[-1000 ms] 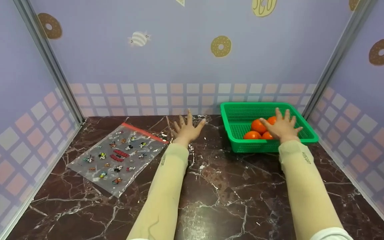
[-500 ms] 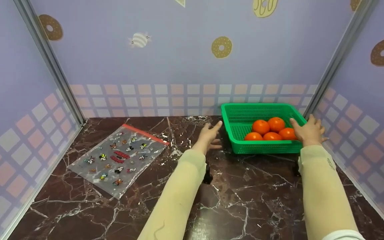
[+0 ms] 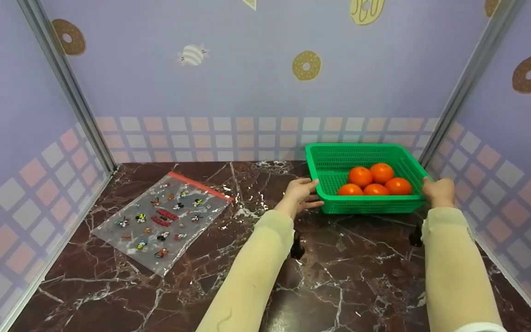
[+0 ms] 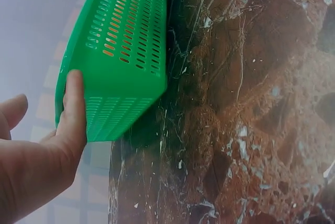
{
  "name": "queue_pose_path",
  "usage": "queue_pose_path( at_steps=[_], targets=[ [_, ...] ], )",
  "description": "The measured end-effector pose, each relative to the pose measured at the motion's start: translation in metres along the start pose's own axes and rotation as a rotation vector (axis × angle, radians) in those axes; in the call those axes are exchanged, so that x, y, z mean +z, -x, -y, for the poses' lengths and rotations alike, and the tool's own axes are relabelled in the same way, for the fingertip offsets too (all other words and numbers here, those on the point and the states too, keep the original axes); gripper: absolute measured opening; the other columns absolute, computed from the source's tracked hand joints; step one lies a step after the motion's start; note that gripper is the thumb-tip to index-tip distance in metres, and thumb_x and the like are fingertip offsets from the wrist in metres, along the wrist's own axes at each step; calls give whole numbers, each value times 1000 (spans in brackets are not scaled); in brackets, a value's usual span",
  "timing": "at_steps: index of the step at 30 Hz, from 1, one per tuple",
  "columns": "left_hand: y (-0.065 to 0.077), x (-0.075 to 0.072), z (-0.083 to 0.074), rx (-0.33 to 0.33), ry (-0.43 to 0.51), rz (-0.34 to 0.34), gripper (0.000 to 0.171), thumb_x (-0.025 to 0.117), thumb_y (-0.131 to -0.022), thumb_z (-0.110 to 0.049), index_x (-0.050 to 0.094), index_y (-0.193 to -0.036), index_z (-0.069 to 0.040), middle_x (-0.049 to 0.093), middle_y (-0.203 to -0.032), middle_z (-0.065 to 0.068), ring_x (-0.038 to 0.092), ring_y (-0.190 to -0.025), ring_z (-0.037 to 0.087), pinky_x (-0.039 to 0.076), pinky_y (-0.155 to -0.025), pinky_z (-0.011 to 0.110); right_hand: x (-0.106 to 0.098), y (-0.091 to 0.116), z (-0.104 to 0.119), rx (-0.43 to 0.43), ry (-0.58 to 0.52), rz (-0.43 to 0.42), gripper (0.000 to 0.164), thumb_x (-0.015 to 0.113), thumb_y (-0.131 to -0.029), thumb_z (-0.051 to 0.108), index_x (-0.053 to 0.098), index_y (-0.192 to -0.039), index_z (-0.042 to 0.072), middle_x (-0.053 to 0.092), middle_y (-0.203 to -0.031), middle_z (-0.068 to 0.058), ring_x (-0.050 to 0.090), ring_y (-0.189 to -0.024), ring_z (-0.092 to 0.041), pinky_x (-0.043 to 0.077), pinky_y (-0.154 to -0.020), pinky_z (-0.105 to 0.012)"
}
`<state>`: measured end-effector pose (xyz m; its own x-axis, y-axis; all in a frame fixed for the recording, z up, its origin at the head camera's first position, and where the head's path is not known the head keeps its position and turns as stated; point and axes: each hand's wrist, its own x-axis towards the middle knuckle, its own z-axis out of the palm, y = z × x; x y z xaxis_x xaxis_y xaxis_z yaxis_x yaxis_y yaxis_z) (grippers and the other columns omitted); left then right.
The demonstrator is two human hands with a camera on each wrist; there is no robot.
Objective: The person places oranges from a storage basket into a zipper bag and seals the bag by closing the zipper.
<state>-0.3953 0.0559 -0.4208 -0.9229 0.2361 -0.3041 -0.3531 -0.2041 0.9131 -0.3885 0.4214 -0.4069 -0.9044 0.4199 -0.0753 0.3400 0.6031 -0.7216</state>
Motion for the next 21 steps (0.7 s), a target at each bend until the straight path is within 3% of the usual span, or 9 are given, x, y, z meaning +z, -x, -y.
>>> queue_pose_path(
  at_steps=[3,8,10,13,17,19,21],
  targets=[
    [0,1,2,15,-45,-8,61,58,-106,-18,33,-160,-3,46,-156,23,59,-132,40,59,-98,41,-1,1,0,-3,27,-11,65,34,-109,27,32,-146,-26,34,-151,-45,36,-142,-57,34,-120,-60],
    [-1,0,5,61,-167,-43,53,56,-107,-19,42,-155,-3,59,-142,23,73,-100,29,57,-102,47,0,2,0,12,43,-39,58,35,-107,23,44,-139,-25,43,-146,-44,44,-137,-54,39,-117,-57],
    [-2,-1,6,79,-184,-64,50,55,-108,-20,45,-154,-3,62,-137,23,75,-95,29,57,-101,49,2,2,-1,8,71,-57,56,36,-107,22,49,-136,-23,47,-143,-43,49,-132,-53,42,-115,-56],
    [-2,-3,7,93,-192,-114,47,55,-108,-19,49,-151,-4,64,-133,23,75,-98,32,57,-100,52,3,2,-3,12,105,-71,53,42,-107,24,56,-130,-21,51,-139,-42,52,-128,-53,45,-112,-56],
    [-4,-11,7,89,-192,-166,46,56,-107,-17,49,-151,-4,65,-131,22,75,-101,33,58,-98,53,2,2,-4,47,158,-20,56,46,-107,32,59,-131,-16,49,-144,-38,50,-132,-52,45,-113,-53],
    [-5,-17,6,86,-190,-185,45,56,-107,-15,50,-150,-4,65,-132,22,74,-99,30,59,-95,51,1,1,-4,74,142,32,60,48,-106,35,55,-135,-17,48,-142,-39,56,-122,-50,51,-107,-50],
    [-5,-25,5,79,-177,-191,44,57,-106,-13,51,-148,-4,65,-133,22,73,-102,30,60,-94,49,1,0,-3,94,71,96,64,50,-105,34,49,-138,-21,50,-137,-38,64,-105,-39,58,-95,-42]
  ],
)
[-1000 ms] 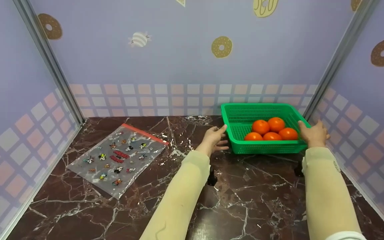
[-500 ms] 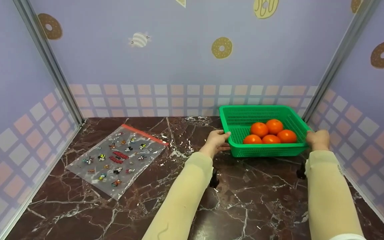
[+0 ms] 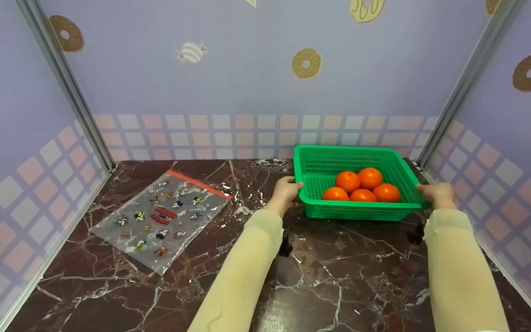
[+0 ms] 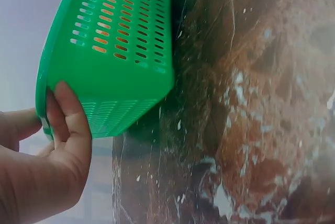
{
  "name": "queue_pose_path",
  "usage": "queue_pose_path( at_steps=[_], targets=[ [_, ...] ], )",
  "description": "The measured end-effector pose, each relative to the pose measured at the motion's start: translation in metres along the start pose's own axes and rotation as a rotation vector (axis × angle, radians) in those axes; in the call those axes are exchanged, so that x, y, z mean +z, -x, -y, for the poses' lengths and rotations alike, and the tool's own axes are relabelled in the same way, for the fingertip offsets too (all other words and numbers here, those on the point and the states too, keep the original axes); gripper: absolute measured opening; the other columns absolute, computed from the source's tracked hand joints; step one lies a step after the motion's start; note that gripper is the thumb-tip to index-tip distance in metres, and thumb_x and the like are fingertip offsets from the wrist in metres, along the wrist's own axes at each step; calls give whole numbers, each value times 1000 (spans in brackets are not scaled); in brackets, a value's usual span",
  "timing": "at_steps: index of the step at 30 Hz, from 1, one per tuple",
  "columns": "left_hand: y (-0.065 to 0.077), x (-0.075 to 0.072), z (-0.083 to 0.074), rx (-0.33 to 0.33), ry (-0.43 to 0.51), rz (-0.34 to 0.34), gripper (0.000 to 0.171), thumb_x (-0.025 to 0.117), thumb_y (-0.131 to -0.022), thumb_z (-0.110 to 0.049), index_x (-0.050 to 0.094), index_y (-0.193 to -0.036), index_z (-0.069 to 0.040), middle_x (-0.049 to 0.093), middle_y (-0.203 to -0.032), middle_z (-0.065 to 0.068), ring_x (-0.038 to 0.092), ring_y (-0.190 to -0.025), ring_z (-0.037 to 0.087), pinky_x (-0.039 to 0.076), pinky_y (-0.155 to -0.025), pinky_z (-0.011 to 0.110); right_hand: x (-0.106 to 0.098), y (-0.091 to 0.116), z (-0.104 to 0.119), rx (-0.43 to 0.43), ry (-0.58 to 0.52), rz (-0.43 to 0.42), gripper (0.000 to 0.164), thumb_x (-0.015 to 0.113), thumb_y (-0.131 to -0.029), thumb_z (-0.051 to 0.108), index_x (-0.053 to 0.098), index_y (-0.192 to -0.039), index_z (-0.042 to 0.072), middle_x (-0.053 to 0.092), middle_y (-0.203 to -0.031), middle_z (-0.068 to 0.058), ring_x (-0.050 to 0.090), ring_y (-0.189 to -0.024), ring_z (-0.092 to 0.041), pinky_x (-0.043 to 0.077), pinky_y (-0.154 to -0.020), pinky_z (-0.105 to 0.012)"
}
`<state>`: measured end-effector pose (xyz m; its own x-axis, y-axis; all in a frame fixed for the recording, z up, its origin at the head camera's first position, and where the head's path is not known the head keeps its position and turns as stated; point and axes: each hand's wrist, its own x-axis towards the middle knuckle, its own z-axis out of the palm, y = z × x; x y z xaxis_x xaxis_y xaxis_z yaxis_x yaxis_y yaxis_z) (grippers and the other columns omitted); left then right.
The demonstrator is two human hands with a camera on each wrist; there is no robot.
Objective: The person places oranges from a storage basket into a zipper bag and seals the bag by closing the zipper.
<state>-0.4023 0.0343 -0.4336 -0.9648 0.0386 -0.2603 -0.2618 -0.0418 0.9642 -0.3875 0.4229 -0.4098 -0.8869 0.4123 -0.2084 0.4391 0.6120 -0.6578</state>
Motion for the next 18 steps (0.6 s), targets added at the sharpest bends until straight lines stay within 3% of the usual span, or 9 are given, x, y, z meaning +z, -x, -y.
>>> queue_pose_path(
  at_steps=[2,4,9,13,18],
  targets=[
    [-1,-9,0,-10,17,6,43,57,-106,-12,52,-147,-3,63,-136,22,71,-109,32,60,-94,48,1,0,1,14,-98,71,65,53,-104,29,42,-143,-22,50,-135,-31,64,-93,-25,59,-83,-32],
    [0,-19,1,-20,25,17,43,58,-105,-12,52,-146,-2,62,-138,22,69,-117,34,60,-94,47,3,1,2,22,-192,143,63,54,-104,24,37,-150,-17,47,-142,-30,62,-93,-16,57,-78,-24],
    [4,-42,4,-5,5,55,44,58,-105,-12,52,-147,-2,62,-139,23,66,-124,36,60,-94,43,8,8,3,-60,-243,307,62,47,-108,17,21,-162,3,20,-167,-28,59,-108,-12,54,-85,-20],
    [8,-58,6,39,8,80,46,56,-105,-7,50,-149,2,62,-140,25,65,-127,37,58,-100,45,16,18,1,-91,-331,383,65,46,-109,15,13,-165,11,16,-169,-26,60,-104,-5,57,-84,-20],
    [14,-82,10,52,41,125,58,54,-103,1,37,-158,-1,55,-149,25,60,-131,41,53,-107,51,32,34,0,-112,-431,431,68,46,-109,17,10,-166,16,17,-170,-23,59,-120,-15,59,-85,-25]
  ],
)
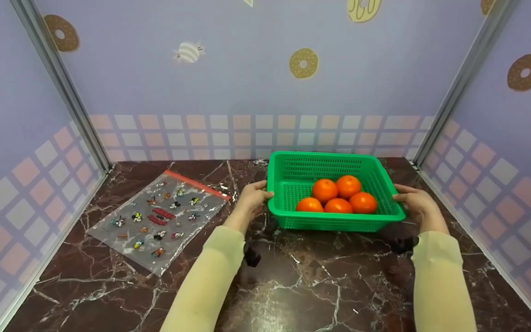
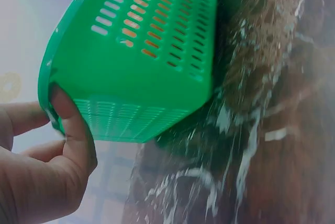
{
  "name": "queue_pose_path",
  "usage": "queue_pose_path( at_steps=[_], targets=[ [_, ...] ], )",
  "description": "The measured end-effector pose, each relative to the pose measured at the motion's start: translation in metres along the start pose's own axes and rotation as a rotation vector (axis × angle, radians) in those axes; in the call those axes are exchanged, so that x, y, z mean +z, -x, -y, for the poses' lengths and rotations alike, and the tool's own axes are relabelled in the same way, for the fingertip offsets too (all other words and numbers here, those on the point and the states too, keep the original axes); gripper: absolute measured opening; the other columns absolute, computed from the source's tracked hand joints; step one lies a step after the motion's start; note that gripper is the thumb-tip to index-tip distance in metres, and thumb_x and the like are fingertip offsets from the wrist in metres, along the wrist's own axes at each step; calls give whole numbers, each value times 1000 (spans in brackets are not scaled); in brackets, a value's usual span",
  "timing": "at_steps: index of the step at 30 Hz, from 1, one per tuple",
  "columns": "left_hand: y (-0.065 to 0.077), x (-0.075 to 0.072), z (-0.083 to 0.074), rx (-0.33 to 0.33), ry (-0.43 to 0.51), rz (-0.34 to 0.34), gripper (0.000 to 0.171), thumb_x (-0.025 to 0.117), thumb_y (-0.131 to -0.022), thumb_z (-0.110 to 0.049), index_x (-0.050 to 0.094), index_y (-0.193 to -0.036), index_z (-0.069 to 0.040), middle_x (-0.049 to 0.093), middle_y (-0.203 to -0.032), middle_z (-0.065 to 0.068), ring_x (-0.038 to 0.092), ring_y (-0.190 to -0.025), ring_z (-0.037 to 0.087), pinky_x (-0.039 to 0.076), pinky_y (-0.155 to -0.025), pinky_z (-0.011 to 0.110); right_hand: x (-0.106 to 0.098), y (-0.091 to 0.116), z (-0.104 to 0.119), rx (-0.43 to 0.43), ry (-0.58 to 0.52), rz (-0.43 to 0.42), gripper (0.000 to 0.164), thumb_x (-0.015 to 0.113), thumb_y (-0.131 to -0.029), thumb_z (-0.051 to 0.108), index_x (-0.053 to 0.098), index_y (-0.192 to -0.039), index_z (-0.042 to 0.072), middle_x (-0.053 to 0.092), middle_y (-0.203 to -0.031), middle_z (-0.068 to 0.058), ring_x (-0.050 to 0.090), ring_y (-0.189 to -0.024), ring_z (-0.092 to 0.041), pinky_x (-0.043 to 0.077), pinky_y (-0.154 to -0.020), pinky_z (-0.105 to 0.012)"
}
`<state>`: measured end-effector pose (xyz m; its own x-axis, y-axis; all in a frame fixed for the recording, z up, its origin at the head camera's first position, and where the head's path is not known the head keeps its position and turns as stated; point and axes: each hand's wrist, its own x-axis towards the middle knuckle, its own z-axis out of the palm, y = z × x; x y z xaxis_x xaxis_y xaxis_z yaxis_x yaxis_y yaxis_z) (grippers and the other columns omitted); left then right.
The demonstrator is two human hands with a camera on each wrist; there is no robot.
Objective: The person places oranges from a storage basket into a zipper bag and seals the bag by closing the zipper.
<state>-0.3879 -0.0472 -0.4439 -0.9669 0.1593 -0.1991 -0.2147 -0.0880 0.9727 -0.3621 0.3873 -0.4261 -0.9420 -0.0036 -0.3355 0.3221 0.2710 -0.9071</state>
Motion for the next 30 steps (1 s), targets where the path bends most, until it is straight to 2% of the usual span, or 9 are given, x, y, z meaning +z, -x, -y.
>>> queue_pose_path(
  at_steps=[2,4,7,10,14,16,23,30],
  targets=[
    [6,-11,1,-5,-7,10,64,55,-102,2,32,-161,-5,53,-151,24,59,-132,42,54,-105,50,8,2,-3,-23,-18,30,68,47,-109,17,10,-166,16,20,-169,-23,62,-116,-13,59,-87,-26],
    [13,-22,3,-2,-31,16,67,55,-101,3,28,-162,-7,54,-149,25,60,-130,41,57,-100,46,16,4,-5,-48,-31,59,68,48,-109,17,11,-166,14,33,-162,-22,66,-108,-10,60,-88,-28],
    [24,-38,4,5,-41,42,71,54,-100,5,23,-163,-6,52,-147,29,62,-127,39,60,-92,41,25,8,-6,-90,-53,106,70,51,-108,15,13,-166,11,55,-144,-13,71,-100,-9,61,-87,-30],
    [36,-54,4,9,-45,81,76,53,-99,7,17,-165,-5,50,-148,33,67,-118,35,61,-84,39,34,11,-7,-120,-65,163,73,53,-107,12,11,-166,9,62,-122,0,74,-96,-11,62,-84,-32],
    [51,-75,3,-6,-81,153,83,53,-98,8,9,-166,-8,49,-148,34,71,-108,27,62,-79,40,45,18,-6,-137,-84,244,76,54,-105,9,8,-166,7,66,-114,1,76,-94,-15,63,-84,-34],
    [58,-84,3,-7,-100,197,85,53,-98,8,7,-167,-10,49,-148,35,71,-108,27,63,-79,42,50,21,-6,-144,-96,279,77,54,-105,7,7,-166,6,69,-115,1,76,-95,-16,63,-85,-35],
    [79,-107,-6,-22,-150,336,93,53,-98,10,-5,-167,-14,42,-154,37,68,-118,37,64,-78,45,65,33,-3,-132,-134,331,84,58,-102,5,5,-166,9,69,-123,-4,76,-100,-20,62,-88,-39],
    [93,-117,-15,-46,-208,369,96,55,-99,10,-8,-166,-16,41,-155,36,70,-115,40,65,-74,42,70,41,3,-140,-84,377,86,61,-100,3,5,-166,7,65,-124,-7,74,-99,-18,62,-90,-40]
  ],
)
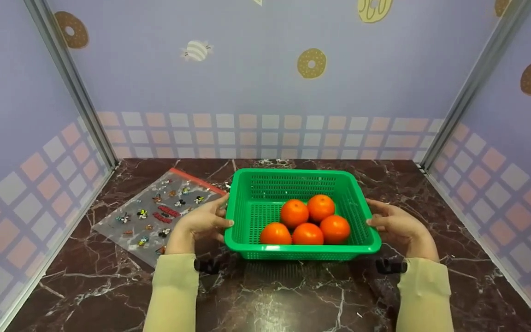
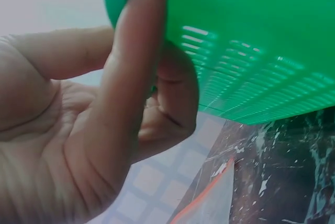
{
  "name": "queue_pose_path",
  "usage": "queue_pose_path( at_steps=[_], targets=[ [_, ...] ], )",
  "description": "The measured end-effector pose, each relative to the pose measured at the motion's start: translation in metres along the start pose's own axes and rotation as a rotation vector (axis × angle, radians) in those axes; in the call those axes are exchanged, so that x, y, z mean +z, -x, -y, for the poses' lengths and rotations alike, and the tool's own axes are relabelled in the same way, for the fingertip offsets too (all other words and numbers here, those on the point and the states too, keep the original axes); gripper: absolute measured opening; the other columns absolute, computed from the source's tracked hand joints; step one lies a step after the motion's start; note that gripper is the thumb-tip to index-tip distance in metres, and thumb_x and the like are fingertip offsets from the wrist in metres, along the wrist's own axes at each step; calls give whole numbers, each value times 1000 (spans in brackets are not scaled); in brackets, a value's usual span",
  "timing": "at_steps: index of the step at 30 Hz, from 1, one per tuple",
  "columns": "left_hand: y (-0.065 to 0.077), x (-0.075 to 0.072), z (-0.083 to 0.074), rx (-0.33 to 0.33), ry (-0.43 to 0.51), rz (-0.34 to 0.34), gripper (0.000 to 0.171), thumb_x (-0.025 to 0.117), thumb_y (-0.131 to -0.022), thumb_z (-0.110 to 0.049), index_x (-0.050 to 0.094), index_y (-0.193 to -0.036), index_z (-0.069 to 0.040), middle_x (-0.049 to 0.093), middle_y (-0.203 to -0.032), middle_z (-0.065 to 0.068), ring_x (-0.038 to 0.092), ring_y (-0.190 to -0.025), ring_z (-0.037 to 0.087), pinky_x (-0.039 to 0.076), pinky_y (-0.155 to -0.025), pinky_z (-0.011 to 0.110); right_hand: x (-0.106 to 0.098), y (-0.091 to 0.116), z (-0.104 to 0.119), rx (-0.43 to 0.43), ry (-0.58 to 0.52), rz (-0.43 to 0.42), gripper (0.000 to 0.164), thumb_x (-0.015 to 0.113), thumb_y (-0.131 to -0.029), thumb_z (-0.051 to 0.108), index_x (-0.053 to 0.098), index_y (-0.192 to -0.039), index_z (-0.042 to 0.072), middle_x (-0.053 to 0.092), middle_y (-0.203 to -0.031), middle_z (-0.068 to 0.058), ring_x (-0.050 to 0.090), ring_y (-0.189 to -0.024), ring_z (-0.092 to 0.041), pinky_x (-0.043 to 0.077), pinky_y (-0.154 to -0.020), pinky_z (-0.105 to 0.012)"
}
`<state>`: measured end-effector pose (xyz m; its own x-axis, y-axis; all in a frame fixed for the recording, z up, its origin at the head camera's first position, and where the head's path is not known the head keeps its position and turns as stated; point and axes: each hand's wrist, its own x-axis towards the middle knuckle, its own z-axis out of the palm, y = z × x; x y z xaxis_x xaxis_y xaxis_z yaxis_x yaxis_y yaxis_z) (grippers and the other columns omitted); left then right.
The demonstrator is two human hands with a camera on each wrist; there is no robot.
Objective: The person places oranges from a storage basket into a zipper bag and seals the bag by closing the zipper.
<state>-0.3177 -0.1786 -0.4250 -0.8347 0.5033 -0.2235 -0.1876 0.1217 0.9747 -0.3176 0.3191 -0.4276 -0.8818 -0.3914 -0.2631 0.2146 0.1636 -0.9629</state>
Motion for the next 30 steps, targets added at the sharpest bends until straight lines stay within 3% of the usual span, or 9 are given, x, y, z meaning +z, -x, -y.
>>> queue_pose_path(
  at_steps=[5,11,20,26,30],
  targets=[
    [6,-2,-1,-5,-46,10,96,57,-99,9,-7,-166,-14,43,-152,37,74,-107,36,64,-69,38,2,4,0,-10,53,51,87,61,-100,2,4,-165,4,69,-124,-11,76,-97,-21,63,-87,-42],
    [8,-1,0,-20,-31,14,96,57,-98,10,-7,-166,-14,46,-150,38,72,-110,37,65,-71,40,3,6,-1,-14,77,68,88,61,-100,3,3,-165,3,66,-127,-15,74,-103,-24,62,-88,-43],
    [8,-1,-2,-26,-40,9,97,57,-99,9,-8,-166,-15,45,-151,38,71,-113,39,65,-70,40,6,6,3,-22,91,25,86,61,-99,3,5,-165,1,60,-135,-18,72,-109,-21,61,-92,-40],
    [7,-1,-2,-29,-56,-8,96,59,-98,9,-5,-166,-14,47,-149,38,73,-108,36,64,-67,37,9,4,4,9,32,-67,78,57,-105,14,9,-166,6,69,-122,-7,74,-102,-18,61,-92,-40],
    [7,0,-3,-28,-60,-19,96,59,-97,9,-5,-166,-13,48,-148,38,74,-105,34,63,-65,36,9,0,1,0,2,-91,76,54,-106,11,8,-166,5,69,-117,-4,72,-99,-15,61,-91,-37]
  ],
)
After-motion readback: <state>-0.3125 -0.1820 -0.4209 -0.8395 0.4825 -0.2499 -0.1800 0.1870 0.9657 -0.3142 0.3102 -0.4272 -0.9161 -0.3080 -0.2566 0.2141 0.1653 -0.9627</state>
